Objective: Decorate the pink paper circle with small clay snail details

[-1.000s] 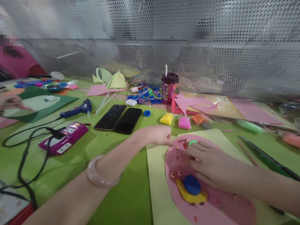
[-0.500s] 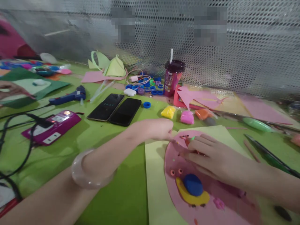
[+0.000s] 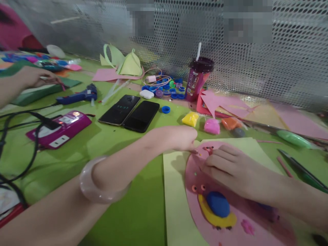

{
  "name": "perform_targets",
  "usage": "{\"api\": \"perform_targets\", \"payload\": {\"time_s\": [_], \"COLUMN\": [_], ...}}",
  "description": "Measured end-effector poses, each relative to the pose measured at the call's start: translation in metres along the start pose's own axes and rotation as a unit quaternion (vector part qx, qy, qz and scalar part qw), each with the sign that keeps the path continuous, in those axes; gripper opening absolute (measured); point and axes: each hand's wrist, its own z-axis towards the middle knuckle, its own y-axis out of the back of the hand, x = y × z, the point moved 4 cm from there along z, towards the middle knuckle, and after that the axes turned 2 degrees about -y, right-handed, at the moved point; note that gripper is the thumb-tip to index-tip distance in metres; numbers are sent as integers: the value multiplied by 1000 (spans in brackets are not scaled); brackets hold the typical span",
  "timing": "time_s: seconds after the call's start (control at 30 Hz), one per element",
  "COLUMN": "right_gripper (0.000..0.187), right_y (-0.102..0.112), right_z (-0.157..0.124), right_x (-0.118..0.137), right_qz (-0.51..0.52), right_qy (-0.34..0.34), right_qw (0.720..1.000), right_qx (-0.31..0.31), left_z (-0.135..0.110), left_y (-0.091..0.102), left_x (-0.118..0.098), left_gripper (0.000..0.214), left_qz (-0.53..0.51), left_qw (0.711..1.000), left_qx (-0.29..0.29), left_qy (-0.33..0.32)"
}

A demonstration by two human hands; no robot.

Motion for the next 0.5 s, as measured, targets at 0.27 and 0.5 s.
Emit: {"api": "perform_targets", "payload": {"time_s": [0.27, 0.5], "right_gripper": [41, 37], "right_y": [5, -3], "right_z": [0, 0], "right_x": [-3, -4], "right_qz": [101, 135], "right_qy": [15, 15], "right_qw": [993, 987], "right_qx": [53, 91], "left_z": [-3, -5], "left_y": [1, 2], "left_x": [0, 0], "left_gripper": [30, 24], "left_qz": [3, -8], "left_qw": [1000, 1000], "left_qx": [0, 0], "left_qy": [4, -8]}}
